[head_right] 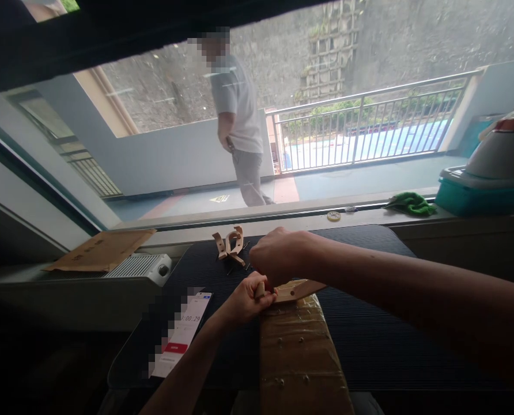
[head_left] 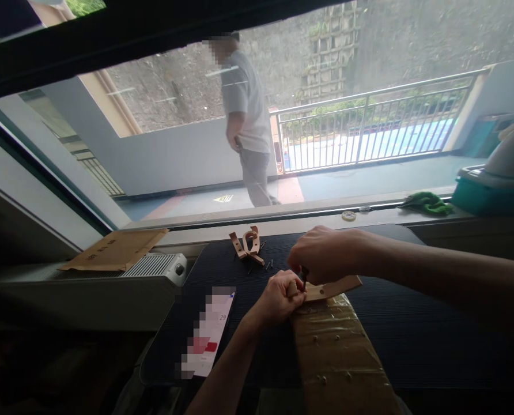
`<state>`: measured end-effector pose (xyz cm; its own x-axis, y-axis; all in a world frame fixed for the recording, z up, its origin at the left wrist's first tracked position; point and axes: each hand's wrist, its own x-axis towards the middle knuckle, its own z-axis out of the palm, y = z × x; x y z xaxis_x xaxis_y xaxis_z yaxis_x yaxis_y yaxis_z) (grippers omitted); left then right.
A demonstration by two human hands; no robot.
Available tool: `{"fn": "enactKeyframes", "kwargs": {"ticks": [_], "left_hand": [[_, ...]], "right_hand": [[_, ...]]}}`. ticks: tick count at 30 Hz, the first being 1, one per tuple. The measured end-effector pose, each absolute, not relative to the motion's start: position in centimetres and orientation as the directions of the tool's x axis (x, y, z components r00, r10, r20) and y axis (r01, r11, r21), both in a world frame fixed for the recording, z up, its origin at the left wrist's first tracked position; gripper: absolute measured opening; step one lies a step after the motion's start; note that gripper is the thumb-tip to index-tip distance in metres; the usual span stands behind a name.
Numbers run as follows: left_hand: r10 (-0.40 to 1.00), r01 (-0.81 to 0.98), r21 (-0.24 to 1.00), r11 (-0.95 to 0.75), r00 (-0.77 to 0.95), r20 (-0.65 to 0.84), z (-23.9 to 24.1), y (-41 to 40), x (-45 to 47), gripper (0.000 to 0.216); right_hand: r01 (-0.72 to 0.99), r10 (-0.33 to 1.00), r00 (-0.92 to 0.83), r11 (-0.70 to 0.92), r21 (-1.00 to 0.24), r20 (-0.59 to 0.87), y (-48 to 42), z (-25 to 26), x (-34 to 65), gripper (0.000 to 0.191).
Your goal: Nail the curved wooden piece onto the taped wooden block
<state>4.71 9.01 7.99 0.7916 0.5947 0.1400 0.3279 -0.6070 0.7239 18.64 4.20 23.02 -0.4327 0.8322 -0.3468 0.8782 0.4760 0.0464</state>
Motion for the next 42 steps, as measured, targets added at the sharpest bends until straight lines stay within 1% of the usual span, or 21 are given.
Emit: {"fn": "enactKeyframes", "kwargs": {"ticks": [3,7,10,14,17,22,27,29,34,36,39,42], "left_hand": [[0.613,0.333,0.745,-0.578,0.780,0.127,7.6,9.1,4.7,0.010],[0.611,0.316,0.748,-0.584,0.778,0.148,7.5,9.0,4.7,0.011],[0.617,0.324,0.745,-0.583,0.773,0.147,8.0,8.9,4.7,0.010],[0.608,0.326,0.740,-0.588,0.782,0.140,8.4,8.8,4.7,0.020],[0.607,0.329,0.738,-0.590,0.782,0.137,8.4,8.8,4.7,0.026],[0.606,0.321,0.741,-0.591,0.782,0.144,8.2,8.9,4.7,0.022],[0.599,0.311,0.742,-0.594,0.787,0.150,8.2,9.1,4.9,0.013],[0.601,0.320,0.738,-0.594,0.786,0.142,8.1,9.1,4.9,0.012],[0.605,0.345,0.730,-0.590,0.788,0.117,8.0,9.2,4.8,0.011],[0.605,0.344,0.731,-0.589,0.788,0.117,8.0,9.1,4.8,0.013],[0.592,0.331,0.727,-0.601,0.796,0.128,8.1,9.1,4.8,0.010],[0.574,0.327,0.723,-0.609,0.811,0.116,8.3,9.2,4.7,0.005]], "right_hand": [[0.870,0.822,-0.435,0.489,0.064,-0.366,4.1,23.2,18.0,0.020],[0.878,0.844,-0.440,0.476,0.049,-0.305,4.2,22.5,17.7,0.018],[0.894,0.867,-0.407,0.443,0.072,-0.288,4.2,22.2,17.7,0.018],[0.872,0.851,-0.420,0.475,0.118,-0.317,4.0,23.2,17.5,0.014],[0.850,0.828,-0.431,0.506,0.147,-0.358,3.8,23.7,17.3,0.017],[0.853,0.826,-0.440,0.507,0.122,-0.353,3.8,22.9,17.6,0.016],[0.863,0.855,-0.404,0.474,0.174,-0.324,3.7,22.4,17.9,0.018],[0.864,0.854,-0.399,0.472,0.175,-0.333,3.6,22.6,17.9,0.016],[0.835,0.818,-0.458,0.530,0.146,-0.348,3.8,23.1,17.7,0.019],[0.839,0.810,-0.474,0.534,0.102,-0.345,4.1,22.7,17.9,0.016],[0.867,0.818,-0.467,0.498,0.009,-0.337,4.6,22.1,18.5,0.014],[0.883,0.828,-0.451,0.468,-0.033,-0.333,4.9,21.7,18.9,0.015]]}}
